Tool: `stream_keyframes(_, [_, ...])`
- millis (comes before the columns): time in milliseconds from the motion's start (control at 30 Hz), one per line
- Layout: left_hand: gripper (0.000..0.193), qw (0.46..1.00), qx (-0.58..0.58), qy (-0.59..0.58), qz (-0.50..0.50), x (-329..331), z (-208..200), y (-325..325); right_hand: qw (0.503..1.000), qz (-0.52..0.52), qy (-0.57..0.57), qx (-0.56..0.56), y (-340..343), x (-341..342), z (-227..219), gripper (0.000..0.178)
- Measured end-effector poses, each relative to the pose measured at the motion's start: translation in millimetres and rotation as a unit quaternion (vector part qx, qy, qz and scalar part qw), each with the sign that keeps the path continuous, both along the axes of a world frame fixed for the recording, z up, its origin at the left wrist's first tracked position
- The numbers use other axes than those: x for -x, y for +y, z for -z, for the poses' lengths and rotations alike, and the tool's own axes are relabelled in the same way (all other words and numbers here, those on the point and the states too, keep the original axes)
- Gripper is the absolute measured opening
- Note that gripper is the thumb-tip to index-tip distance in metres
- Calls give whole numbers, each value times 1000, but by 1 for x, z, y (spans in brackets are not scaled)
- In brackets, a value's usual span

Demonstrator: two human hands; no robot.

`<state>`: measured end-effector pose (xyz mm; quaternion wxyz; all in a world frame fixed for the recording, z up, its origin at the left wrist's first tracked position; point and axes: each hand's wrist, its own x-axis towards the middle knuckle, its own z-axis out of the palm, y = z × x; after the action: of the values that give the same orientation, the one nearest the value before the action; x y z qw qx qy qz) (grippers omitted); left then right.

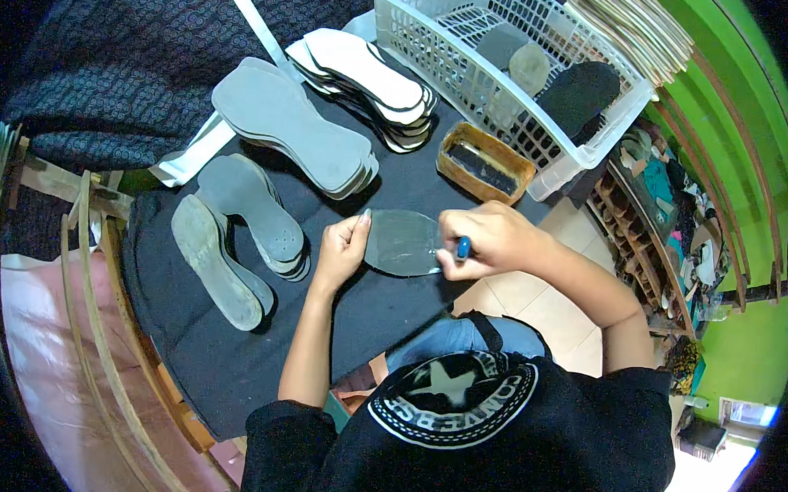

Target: The person applies adhesive to shoe insoles using a small brush, places the coated insoles into a plastic basket, and picks up additional insoles from a stack to brush them.

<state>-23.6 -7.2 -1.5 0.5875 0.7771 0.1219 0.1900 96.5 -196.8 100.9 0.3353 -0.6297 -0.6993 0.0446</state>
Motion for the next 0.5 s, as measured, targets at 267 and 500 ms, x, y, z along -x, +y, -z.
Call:
stream_keyframes(267, [35, 999, -17, 29, 5, 2, -4, 2, 1000, 22, 5, -17, -7, -8, 2, 21])
stream_keyframes(500, [34, 1000, -25, 16, 9, 0, -3, 2, 987, 147, 16, -56, -25, -21, 6, 24])
